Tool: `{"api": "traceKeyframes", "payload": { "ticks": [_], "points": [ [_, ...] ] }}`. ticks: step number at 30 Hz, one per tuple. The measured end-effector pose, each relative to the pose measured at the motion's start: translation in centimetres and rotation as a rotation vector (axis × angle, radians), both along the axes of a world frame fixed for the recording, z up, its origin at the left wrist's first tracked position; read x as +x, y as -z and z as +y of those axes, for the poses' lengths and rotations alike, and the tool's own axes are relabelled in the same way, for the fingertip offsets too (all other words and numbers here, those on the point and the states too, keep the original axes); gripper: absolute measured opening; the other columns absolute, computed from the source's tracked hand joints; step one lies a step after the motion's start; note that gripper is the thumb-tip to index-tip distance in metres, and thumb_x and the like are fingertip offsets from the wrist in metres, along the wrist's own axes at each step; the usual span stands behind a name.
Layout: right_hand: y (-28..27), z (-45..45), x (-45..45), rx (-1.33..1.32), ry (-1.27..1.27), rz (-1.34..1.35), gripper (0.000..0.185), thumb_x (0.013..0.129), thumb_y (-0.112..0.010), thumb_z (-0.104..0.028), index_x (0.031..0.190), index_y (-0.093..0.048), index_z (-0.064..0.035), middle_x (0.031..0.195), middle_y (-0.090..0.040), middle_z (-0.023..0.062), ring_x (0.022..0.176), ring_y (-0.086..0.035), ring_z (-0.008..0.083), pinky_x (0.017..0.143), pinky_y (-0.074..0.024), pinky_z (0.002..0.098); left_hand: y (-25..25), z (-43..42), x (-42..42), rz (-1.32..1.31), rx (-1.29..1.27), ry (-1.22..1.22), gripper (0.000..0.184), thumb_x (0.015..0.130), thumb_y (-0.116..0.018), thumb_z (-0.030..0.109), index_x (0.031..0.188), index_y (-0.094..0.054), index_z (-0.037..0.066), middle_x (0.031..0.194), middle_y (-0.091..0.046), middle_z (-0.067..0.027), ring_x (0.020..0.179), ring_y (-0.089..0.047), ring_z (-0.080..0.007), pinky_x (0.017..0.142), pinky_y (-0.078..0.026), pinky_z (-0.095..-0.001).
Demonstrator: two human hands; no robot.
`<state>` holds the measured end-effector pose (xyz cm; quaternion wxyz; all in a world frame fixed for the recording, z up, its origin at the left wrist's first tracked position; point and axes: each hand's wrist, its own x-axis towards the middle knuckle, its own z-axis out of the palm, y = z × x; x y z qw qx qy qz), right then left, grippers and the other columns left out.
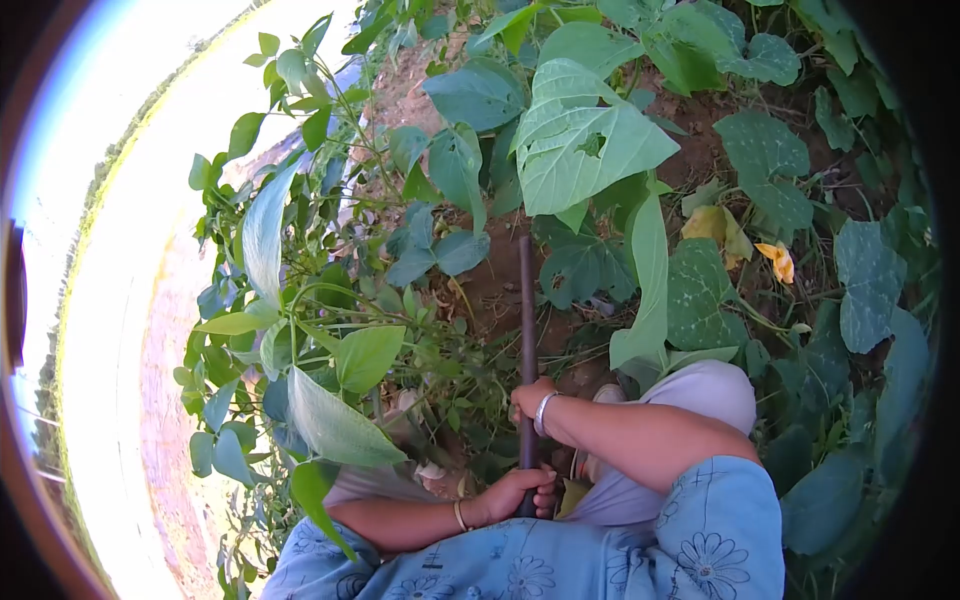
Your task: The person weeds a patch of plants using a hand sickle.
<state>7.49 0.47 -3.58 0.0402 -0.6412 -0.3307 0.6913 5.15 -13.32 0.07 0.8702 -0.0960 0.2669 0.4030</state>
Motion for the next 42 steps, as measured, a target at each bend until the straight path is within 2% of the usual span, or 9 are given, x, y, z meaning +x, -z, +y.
{"api": "traceKeyframes", "payload": {
  "ticks": [7, 15, 19, 21, 24, 29, 32, 35, 42],
  "points": [
    [-5.1, 3.0, -1.5, 0.166, 0.151, 0.167, 0.008, 0.064, -0.051, -0.003, 0.068, -0.044, -0.0027, 0.052, -0.044, 0.0040, 0.039, -0.043, 0.0148, 0.035, -0.0365, 0.0274, -3.1, 2.8, -1.0, 0.134, 0.066, -0.087, 0.008, 0.078, -0.049, 0.010, 0.075, -0.042, 0.008, 0.056, -0.037, 0.0012, 0.048, -0.038, -0.0080, 0.043, -0.035, -0.0229],
    [-8.7, 6.4, -3.6, 0.666, 0.031, 0.380, 0.024, 0.069, -0.052, -0.007, 0.088, -0.039, -0.0032, 0.057, -0.045, 0.0023, 0.040, -0.044, 0.0102, 0.035, -0.0362, 0.0237, -0.8, 7.8, -4.1, 0.707, 0.408, -0.071, 0.012, 0.074, -0.055, 0.008, 0.078, -0.045, 0.007, 0.058, -0.044, -0.0002, 0.045, -0.044, -0.0091, 0.040, -0.038, -0.0220],
    [-2.3, 5.1, -2.7, 0.479, -0.113, 0.041, 0.026, 0.066, -0.054, -0.006, 0.087, -0.040, 0.0014, 0.056, -0.047, 0.0059, 0.041, -0.048, 0.0138, 0.036, -0.0400, 0.0273, -0.1, 5.2, -1.6, 0.458, 0.170, -0.091, 0.010, 0.076, -0.052, 0.010, 0.079, -0.043, 0.007, 0.057, -0.041, 0.0008, 0.046, -0.040, -0.0080, 0.041, -0.037, -0.0235],
    [-0.5, 3.2, -1.1, 0.270, -0.224, -0.042, 0.020, 0.064, -0.056, -0.005, 0.077, -0.045, 0.0047, 0.055, -0.048, 0.0085, 0.040, -0.050, 0.0173, 0.036, -0.0411, 0.0297, 0.8, 2.9, -0.2, -0.095, -0.089, -0.126, 0.011, 0.077, -0.051, 0.013, 0.078, -0.041, 0.008, 0.058, -0.038, 0.0007, 0.048, -0.038, -0.0082, 0.042, -0.035, -0.0239],
    [0.2, 0.8, -0.5, 0.115, -0.192, 0.015, 0.013, 0.063, -0.056, -0.003, 0.068, -0.047, 0.0039, 0.051, -0.047, 0.0089, 0.040, -0.050, 0.0184, 0.036, -0.0409, 0.0292, 0.1, 0.0, 0.5, 0.141, 0.008, -0.041, 0.011, 0.078, -0.048, 0.015, 0.075, -0.039, 0.010, 0.058, -0.036, 0.0007, 0.049, -0.036, -0.0084, 0.044, -0.034, -0.0236],
    [-0.2, 0.2, -0.7, 0.013, -0.043, 0.061, 0.010, 0.064, -0.055, -0.004, 0.063, -0.048, 0.0022, 0.050, -0.047, 0.0081, 0.038, -0.047, 0.0173, 0.035, -0.0395, 0.0275, 0.2, 0.4, 0.0, -0.060, -0.007, -0.061, 0.012, 0.078, -0.048, 0.014, 0.073, -0.038, 0.011, 0.058, -0.035, 0.0014, 0.049, -0.036, -0.0079, 0.045, -0.034, -0.0237],
    [-0.4, 0.7, -0.6, 0.095, -0.081, -0.107, 0.005, 0.063, -0.053, 0.000, 0.063, -0.048, 0.0013, 0.052, -0.046, 0.0074, 0.040, -0.046, 0.0155, 0.038, -0.0397, 0.0267, -0.7, 0.7, 0.2, 0.051, -0.006, -0.058, 0.012, 0.078, -0.049, 0.013, 0.073, -0.039, 0.010, 0.058, -0.036, 0.0020, 0.049, -0.036, -0.0072, 0.044, -0.034, -0.0228],
    [-2.4, 2.6, -1.2, 0.128, 0.154, 0.062, 0.007, 0.063, -0.051, -0.002, 0.065, -0.045, -0.0007, 0.050, -0.044, 0.0052, 0.036, -0.042, 0.0140, 0.033, -0.0354, 0.0268, -2.3, 2.3, -0.8, -0.005, 0.036, -0.098, 0.011, 0.078, -0.050, 0.012, 0.075, -0.040, 0.009, 0.058, -0.037, 0.0022, 0.048, -0.037, -0.0072, 0.044, -0.035, -0.0219],
    [-9.6, 5.5, -3.2, 0.568, 0.092, 0.388, 0.016, 0.070, -0.051, -0.006, 0.082, -0.041, -0.0058, 0.057, -0.044, 0.0016, 0.040, -0.043, 0.0097, 0.036, -0.0346, 0.0232, -1.5, 7.0, -3.6, 0.538, 0.368, -0.084, 0.011, 0.076, -0.053, 0.009, 0.079, -0.043, 0.006, 0.055, -0.042, -0.0011, 0.045, -0.042, -0.0093, 0.040, -0.037, -0.0240]
  ]
}}
